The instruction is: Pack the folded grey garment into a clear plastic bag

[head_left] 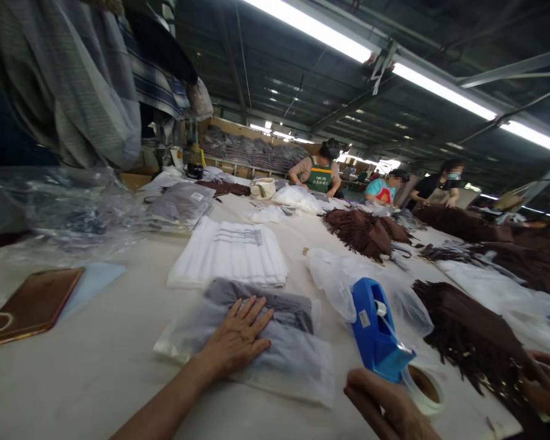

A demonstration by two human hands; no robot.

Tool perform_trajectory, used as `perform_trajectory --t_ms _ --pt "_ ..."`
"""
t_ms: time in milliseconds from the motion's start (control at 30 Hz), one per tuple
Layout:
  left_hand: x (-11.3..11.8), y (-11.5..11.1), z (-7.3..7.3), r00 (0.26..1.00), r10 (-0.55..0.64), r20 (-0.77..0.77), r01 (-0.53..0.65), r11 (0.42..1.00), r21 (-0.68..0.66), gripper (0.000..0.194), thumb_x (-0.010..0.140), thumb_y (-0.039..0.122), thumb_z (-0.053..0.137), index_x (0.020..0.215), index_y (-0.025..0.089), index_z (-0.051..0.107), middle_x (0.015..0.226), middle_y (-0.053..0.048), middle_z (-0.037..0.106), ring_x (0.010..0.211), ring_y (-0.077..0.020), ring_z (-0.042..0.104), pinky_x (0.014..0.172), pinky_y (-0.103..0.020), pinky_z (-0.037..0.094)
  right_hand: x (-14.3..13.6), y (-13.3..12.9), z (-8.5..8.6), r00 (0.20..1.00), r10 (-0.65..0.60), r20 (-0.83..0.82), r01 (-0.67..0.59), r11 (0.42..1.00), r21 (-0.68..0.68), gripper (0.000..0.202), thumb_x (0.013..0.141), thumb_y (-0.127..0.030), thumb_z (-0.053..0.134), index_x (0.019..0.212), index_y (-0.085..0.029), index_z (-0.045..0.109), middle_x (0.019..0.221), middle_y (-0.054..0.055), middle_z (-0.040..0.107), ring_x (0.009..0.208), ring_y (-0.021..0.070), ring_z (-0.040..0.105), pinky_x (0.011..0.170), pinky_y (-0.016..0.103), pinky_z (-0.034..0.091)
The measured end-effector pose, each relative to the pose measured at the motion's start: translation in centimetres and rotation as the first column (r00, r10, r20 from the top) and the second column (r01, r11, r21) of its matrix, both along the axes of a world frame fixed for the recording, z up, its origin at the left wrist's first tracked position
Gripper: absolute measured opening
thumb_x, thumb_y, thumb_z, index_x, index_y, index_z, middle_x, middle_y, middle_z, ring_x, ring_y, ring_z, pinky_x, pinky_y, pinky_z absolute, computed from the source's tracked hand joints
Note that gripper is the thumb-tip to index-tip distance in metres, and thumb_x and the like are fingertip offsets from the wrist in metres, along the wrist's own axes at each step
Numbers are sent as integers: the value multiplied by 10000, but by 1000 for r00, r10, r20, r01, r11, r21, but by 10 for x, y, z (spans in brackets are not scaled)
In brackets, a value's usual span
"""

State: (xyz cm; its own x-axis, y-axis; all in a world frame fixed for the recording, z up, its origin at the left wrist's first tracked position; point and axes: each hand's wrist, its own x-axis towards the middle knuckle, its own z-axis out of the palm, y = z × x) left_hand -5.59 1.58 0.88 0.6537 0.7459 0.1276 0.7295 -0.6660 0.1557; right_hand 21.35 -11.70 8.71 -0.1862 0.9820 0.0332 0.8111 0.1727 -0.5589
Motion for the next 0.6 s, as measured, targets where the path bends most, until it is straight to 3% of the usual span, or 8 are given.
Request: perform_trajectory --t_ms 100,233,333,433,533,600 --pt "-1 -1 0 1000 -8 20 8 1000 0 564 913 514 362 1413 283 242 1500 -89 205 1376 -302 180 1099 -546 194 -24 41 24 979 201 43 -196 975 -99 286 878 -392 428 668 -227 531 632 -37 515 591 108 461 573 222 335" --pt "-2 -2 1 999 -14 29 15 1000 -21 573 914 521 349 1416 270 238 1504 -99 187 1379 -307 159 1099 -555 193 -36 94 12 969 248 16 -244 962 -121 193 785 -272 522 604 -221 566 549 -55 484 520 93 379 520 225 252" --pt "-2 -3 2 999 -21 42 22 999 -34 575 914 511 361 1418 263 234 1506 -104 180 1381 -308 144 1102 -556 188 -35 121 -9 977 213 11 -210 969 -132 170 714 -233 572 545 -218 573 485 -65 476 477 83 365 487 217 227" --pt "-1 -3 4 999 -22 44 24 999 -48 575 914 501 370 1418 259 235 1507 -109 175 1381 -314 140 1102 -559 189 -31 137 -27 989 145 16 -141 978 -153 154 679 -273 622 539 -222 584 485 -61 536 481 98 449 468 212 261" --pt "-1 -2 4 999 -18 40 20 998 -67 583 911 508 373 1419 257 233 1507 -114 167 1380 -322 133 1099 -569 189 -22 143 -37 997 -22 77 28 996 -80 202 593 -330 711 562 -216 547 504 -45 566 492 126 487 454 227 272" --pt "-1 -1 4 999 -19 40 22 997 -79 581 911 511 369 1418 261 233 1507 -113 166 1380 -323 132 1097 -575 189 -18 137 -39 979 -158 125 156 987 25 218 606 -345 705 612 -220 526 504 -34 555 488 144 488 465 247 286"
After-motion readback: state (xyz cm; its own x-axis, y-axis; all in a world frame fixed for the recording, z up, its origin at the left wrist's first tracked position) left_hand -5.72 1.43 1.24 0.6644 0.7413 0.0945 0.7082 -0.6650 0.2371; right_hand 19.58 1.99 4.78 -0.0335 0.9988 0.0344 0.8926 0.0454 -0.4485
